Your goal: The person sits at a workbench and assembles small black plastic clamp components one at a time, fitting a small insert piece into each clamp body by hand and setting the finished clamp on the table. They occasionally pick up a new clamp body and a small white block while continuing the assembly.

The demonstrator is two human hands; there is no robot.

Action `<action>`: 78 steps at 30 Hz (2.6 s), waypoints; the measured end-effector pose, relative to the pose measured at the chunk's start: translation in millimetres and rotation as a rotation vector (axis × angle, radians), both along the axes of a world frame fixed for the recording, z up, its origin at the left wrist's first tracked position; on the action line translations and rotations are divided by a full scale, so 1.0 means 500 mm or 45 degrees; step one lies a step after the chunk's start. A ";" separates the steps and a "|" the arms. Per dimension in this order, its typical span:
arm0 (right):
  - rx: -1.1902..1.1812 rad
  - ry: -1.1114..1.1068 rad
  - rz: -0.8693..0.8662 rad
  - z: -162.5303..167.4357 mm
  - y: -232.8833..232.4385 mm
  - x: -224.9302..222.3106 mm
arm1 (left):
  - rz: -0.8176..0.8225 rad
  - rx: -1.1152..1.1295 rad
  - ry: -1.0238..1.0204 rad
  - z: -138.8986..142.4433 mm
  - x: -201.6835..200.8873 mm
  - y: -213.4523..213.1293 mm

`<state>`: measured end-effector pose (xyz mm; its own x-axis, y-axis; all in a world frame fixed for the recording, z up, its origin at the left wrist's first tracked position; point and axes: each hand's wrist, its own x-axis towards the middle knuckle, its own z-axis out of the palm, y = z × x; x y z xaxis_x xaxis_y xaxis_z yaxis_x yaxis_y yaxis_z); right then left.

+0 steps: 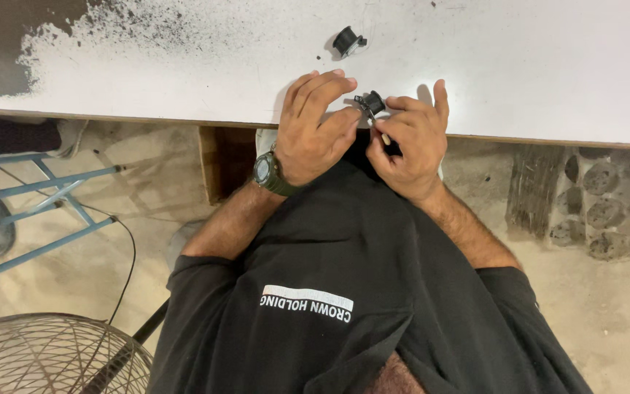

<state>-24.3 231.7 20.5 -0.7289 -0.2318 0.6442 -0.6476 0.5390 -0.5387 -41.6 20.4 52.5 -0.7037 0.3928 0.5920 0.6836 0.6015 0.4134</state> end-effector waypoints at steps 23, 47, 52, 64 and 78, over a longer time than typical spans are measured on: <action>-0.021 -0.012 0.018 0.010 0.002 -0.003 | 0.118 -0.003 0.022 -0.004 0.004 0.017; -0.030 -0.002 0.033 0.003 0.006 -0.002 | 0.115 0.055 -0.111 -0.002 0.011 0.014; -0.031 -0.010 0.026 0.006 0.006 -0.003 | 0.085 0.046 -0.026 -0.002 0.008 0.009; -0.048 0.011 0.024 0.005 0.010 -0.008 | -0.023 -0.101 0.064 -0.006 0.004 0.011; -0.026 0.021 0.023 -0.003 0.013 -0.008 | 0.103 -0.017 -0.043 -0.005 0.003 0.025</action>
<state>-28.1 238.2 18.9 -0.7141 -0.2315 0.6606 -0.6657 0.5164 -0.5387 -39.9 33.1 50.0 -0.7531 0.3415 0.5623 0.6183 0.6596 0.4274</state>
